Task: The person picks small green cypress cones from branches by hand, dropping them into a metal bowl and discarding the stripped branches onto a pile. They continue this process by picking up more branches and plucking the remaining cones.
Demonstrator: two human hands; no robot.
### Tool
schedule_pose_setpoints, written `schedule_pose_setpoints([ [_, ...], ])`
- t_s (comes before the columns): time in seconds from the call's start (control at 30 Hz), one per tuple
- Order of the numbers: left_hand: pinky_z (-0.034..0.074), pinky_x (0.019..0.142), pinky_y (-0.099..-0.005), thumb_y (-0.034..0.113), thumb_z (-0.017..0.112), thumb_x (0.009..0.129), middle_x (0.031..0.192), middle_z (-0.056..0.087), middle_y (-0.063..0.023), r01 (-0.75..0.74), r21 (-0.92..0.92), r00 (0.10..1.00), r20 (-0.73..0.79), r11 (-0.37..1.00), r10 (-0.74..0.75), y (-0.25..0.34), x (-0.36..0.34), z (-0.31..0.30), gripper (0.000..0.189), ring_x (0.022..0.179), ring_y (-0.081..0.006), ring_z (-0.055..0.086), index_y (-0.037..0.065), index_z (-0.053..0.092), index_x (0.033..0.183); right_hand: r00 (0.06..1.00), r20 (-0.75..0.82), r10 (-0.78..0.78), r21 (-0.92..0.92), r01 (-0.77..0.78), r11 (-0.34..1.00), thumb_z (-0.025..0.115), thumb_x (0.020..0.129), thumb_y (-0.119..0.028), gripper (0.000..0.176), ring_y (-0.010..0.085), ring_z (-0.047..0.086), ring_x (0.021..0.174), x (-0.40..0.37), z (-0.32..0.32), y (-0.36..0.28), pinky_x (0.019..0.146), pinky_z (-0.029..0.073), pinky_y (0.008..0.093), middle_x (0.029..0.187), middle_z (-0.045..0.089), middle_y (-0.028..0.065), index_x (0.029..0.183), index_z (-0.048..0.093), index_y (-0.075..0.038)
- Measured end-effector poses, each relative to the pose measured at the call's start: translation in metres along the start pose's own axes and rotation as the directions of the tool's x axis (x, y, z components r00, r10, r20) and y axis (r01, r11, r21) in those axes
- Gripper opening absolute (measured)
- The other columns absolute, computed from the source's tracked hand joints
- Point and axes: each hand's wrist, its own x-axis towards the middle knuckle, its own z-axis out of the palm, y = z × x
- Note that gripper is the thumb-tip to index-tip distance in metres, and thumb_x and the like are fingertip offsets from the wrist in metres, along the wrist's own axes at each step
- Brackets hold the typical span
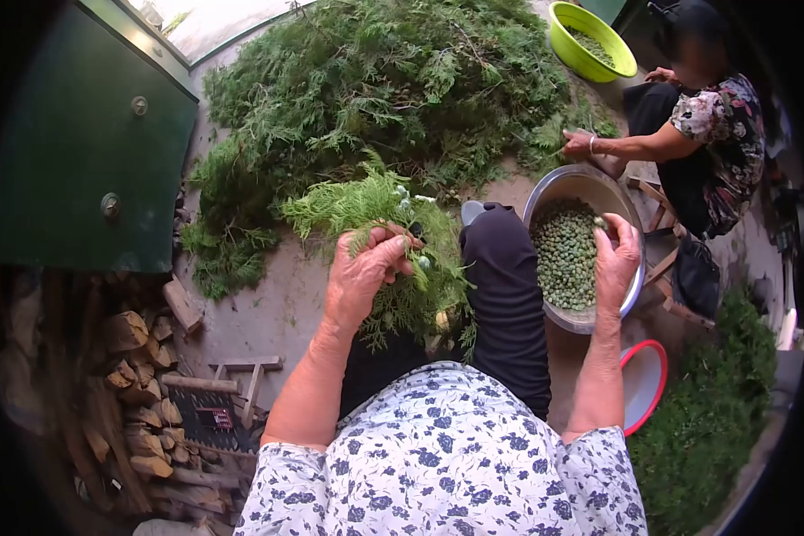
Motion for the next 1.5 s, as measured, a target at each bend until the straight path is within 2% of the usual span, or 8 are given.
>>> schedule_pose_setpoints([
  [0.1,0.037,0.05,-0.0174,0.02,0.062,0.084,0.081,0.067,0.0001,-0.051,-0.048,0.998,0.031,0.998,0.052,-0.007,0.007,-0.006,0.016,0.062,-0.0026,0.049,0.004,0.066,0.087,0.995,-0.037,-0.088,-0.222,0.078,0.972,0.063,0.076,0.002,0.023,0.0182,0.061,0.08,-0.005,-0.008,0.01,0.073,0.049,0.0282,0.092,0.061,0.0087,0.099,0.063,-0.002],
  [0.23,0.038,0.053,-0.0172,0.019,0.064,0.082,0.08,0.066,-0.0008,0.026,-0.069,1.0,0.005,0.997,-0.025,-0.002,0.009,0.0,0.017,0.061,-0.0033,0.048,0.002,0.066,0.087,0.884,0.459,0.089,0.511,-0.345,0.787,0.065,0.073,0.002,0.025,0.0236,0.062,0.082,-0.021,0.002,-0.105,0.075,0.05,0.0297,0.088,0.063,0.013,0.097,0.064,-0.002],
  [0.3,0.041,0.055,-0.0194,0.017,0.063,0.082,0.078,0.065,-0.0007,0.012,-0.136,1.0,0.003,0.991,-0.011,-0.007,0.01,0.0,0.016,0.063,-0.0049,0.051,0.001,0.066,0.087,0.861,0.357,-0.362,0.563,0.111,0.819,0.065,0.074,0.001,0.023,0.0228,0.063,0.081,-0.033,0.022,-0.139,0.073,0.051,0.0293,0.087,0.064,0.013,0.097,0.064,-0.002],
  [0.63,0.044,0.058,-0.0196,0.02,0.06,0.084,0.071,0.062,-0.0011,-0.149,0.128,0.986,-0.05,0.981,0.156,-0.006,0.003,-0.003,0.02,0.066,-0.0077,0.059,0.002,0.068,0.082,0.857,0.307,-0.414,0.61,0.157,0.776,0.065,0.075,0.0,0.018,0.0218,0.062,0.069,-0.067,0.04,-0.159,0.063,0.051,0.0291,0.081,0.064,0.0097,0.092,0.061,-0.001],
  [0.7,0.043,0.052,-0.0173,0.022,0.061,0.084,0.071,0.065,-0.002,0.056,-0.023,0.998,-0.033,0.998,-0.057,-0.001,0.004,-0.004,0.018,0.062,-0.0071,0.061,0.005,0.067,0.085,0.8,0.598,-0.035,0.648,-0.457,0.609,0.06,0.081,0.0,0.015,0.0155,0.062,0.07,-0.069,0.033,-0.158,0.06,0.051,0.026,0.083,0.064,0.0084,0.096,0.059,0.0],
  [0.77,0.044,0.051,-0.0182,0.023,0.061,0.084,0.07,0.065,-0.002,0.05,-0.004,0.999,-0.022,0.999,-0.05,0.0,0.005,-0.003,0.021,0.064,-0.0077,0.064,0.003,0.067,0.085,0.697,0.716,-0.049,0.594,-0.571,0.566,0.053,0.086,0.001,0.015,0.013,0.062,0.073,-0.065,0.036,-0.148,0.057,0.052,0.0236,0.088,0.063,0.0101,0.1,0.057,0.002],
  [0.83,0.044,0.049,-0.0192,0.022,0.061,0.083,0.072,0.066,-0.0019,0.03,-0.03,0.999,-0.044,0.999,-0.031,0.002,0.005,-0.001,0.021,0.062,-0.009,0.064,0.002,0.067,0.086,0.479,0.878,-0.022,0.475,-0.876,-0.086,0.053,0.087,0.0,0.015,0.016,0.063,0.072,-0.07,0.048,-0.141,0.057,0.051,0.0232,0.091,0.064,0.0134,0.102,0.056,0.004],
  [1.5,0.042,0.053,-0.021,0.02,0.067,0.078,0.073,0.061,0.0007,0.043,0.214,0.998,-0.061,0.976,-0.031,0.008,-0.004,0.011,0.02,0.061,-0.0073,0.054,0.004,0.065,0.09,0.71,0.704,-0.022,0.646,-0.628,0.433,0.061,0.084,-0.005,0.008,0.0061,0.057,0.068,-0.051,0.076,-0.158,0.056,0.043,0.0186,0.08,0.062,0.0006,0.091,0.063,-0.001],
])
